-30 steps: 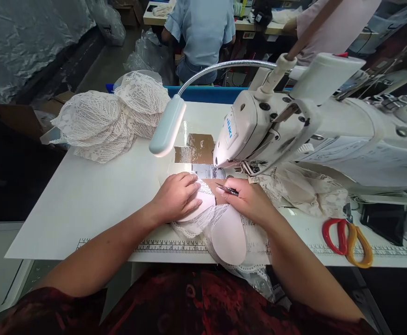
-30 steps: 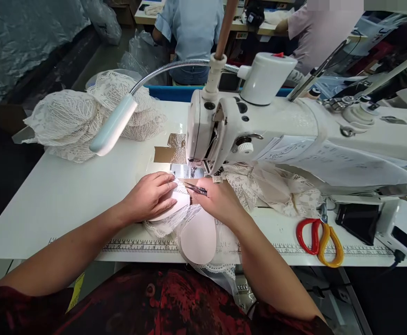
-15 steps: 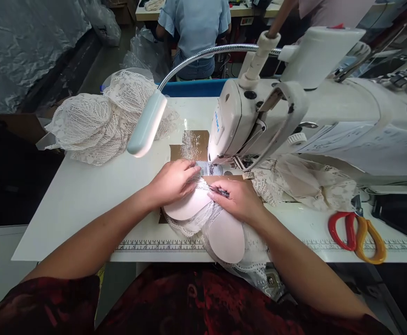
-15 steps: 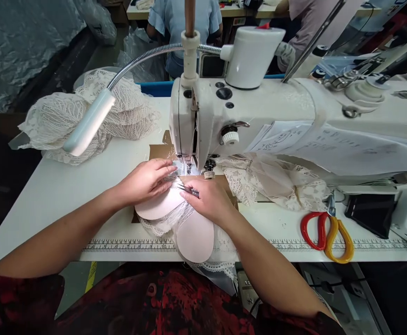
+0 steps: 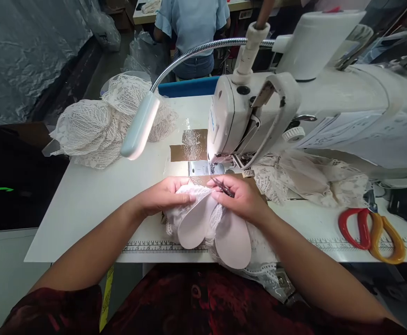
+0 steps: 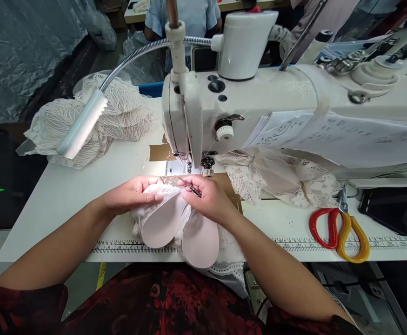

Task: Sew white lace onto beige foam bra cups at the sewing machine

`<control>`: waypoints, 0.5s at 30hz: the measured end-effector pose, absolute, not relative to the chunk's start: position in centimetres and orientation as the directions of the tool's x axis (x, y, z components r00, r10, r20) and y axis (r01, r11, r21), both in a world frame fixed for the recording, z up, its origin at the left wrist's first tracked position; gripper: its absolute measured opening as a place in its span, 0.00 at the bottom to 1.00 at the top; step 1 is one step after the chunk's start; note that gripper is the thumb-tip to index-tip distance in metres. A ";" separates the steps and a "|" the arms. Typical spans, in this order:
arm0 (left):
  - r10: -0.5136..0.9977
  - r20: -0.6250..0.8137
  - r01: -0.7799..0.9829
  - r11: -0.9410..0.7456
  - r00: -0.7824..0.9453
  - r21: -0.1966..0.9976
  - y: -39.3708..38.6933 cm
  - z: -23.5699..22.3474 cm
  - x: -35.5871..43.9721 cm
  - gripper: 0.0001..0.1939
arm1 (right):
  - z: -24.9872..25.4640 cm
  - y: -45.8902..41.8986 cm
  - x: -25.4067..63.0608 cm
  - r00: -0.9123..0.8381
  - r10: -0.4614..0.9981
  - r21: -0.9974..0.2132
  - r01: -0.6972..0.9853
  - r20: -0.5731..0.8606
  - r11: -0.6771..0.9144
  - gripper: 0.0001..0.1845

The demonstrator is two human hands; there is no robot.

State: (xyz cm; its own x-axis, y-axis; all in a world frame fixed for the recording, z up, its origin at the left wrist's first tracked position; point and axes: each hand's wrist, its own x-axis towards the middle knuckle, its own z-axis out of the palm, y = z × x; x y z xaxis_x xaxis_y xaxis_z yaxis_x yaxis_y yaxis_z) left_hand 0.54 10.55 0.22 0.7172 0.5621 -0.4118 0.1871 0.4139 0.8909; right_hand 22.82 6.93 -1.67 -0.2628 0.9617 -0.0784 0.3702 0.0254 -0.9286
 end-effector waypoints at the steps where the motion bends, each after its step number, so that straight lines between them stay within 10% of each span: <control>1: 0.568 -0.419 0.148 0.461 0.708 0.875 10.3 -0.1 0.5 0.15 | -1.6 6.9 22.9 -0.230 0.970 -0.923 0.385 -0.077 0.018 0.13; 15: 0.797 -0.367 0.065 0.385 0.480 0.921 9.6 -2.0 1.4 0.12 | -1.9 6.3 22.5 -0.199 0.964 -0.749 0.608 0.176 0.262 0.19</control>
State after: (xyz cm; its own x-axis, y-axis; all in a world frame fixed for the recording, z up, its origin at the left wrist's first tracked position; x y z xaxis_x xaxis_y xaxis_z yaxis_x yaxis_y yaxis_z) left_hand 1.39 9.58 -2.02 0.4799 0.7969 -0.3670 0.0647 0.3850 0.9206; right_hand 22.48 6.35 -1.88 -0.1988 0.9641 0.1763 0.6079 0.2624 -0.7495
